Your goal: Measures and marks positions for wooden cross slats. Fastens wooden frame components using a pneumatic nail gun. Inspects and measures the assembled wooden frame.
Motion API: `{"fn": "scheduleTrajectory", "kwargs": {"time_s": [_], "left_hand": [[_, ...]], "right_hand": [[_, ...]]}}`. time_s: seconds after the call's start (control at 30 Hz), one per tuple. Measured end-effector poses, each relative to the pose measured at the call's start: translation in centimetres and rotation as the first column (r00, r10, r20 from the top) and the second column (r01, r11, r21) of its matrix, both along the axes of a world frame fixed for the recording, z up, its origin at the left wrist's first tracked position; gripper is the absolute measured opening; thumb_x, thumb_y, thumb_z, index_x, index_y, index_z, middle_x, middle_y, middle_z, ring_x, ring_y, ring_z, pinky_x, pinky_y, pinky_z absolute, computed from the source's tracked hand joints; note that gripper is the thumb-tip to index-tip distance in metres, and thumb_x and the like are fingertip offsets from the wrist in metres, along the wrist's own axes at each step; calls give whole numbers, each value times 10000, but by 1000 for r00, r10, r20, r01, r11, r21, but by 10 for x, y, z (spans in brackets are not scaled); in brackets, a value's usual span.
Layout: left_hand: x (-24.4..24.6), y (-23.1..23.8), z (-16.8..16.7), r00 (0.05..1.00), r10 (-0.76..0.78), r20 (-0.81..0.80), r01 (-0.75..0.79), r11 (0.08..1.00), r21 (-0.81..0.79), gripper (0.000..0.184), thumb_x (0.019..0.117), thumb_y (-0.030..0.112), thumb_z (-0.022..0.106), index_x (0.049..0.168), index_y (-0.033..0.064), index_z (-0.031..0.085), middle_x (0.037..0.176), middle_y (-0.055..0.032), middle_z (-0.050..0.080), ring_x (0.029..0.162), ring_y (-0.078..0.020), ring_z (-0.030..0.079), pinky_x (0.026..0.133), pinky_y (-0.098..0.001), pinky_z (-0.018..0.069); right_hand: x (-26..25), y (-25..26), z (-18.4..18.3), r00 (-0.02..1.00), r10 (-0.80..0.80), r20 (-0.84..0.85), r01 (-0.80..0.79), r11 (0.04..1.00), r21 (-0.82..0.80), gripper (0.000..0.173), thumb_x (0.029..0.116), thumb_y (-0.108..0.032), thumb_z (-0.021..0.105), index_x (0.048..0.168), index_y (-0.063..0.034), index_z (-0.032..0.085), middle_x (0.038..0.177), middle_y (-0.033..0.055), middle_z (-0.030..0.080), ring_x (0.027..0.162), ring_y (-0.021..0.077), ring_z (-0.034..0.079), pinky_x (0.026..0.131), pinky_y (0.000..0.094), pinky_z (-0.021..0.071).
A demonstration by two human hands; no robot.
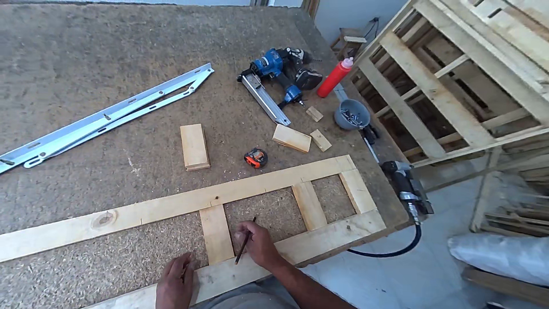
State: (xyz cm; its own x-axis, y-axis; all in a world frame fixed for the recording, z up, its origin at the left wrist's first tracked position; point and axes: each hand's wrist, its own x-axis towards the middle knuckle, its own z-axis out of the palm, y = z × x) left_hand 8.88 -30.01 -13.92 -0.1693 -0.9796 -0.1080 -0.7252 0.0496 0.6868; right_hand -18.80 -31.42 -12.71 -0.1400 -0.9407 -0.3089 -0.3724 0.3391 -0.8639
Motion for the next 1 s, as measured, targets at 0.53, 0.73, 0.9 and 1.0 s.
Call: {"fn": "scheduleTrajectory", "kwargs": {"time_s": [0.53,0.73,0.9,1.0], "left_hand": [[-165,-307,35,884,270,382,-371,902,220,1003,756,622,792,1397,-89,492,1442,-371,459,1333,-546,467,1032,-705,435],[-185,-167,86,971,233,44,-235,913,335,833,827,446,822,1429,6,452,1162,-253,643,1026,-404,663,863,-640,552],[-239,-26,54,942,255,-219,-66,779,624,1018,792,378,848,1526,-51,288,1347,-226,588,1207,-264,630,1026,-444,546],[-244,-12,39,964,155,-216,8,795,607,786,965,309,650,1545,-59,266,1375,-223,581,1231,-254,629,1045,-432,538]], "right_hand": [[-82,10,39,969,229,-96,-218,970,110,320,1033,-281,578,1234,-61,694,1144,131,714,1076,232,690,973,390,556],[-118,22,41,995,95,33,-96,995,20,473,978,-354,663,1337,-48,642,1218,133,691,1093,237,672,964,409,558],[-138,20,45,946,281,161,-303,944,132,1088,774,-411,876,1592,9,294,1430,159,593,1286,227,605,1114,405,488],[-149,26,40,913,392,112,-408,874,265,1222,747,-320,905,1642,-24,129,1511,214,503,1376,293,532,1170,451,427]]}}
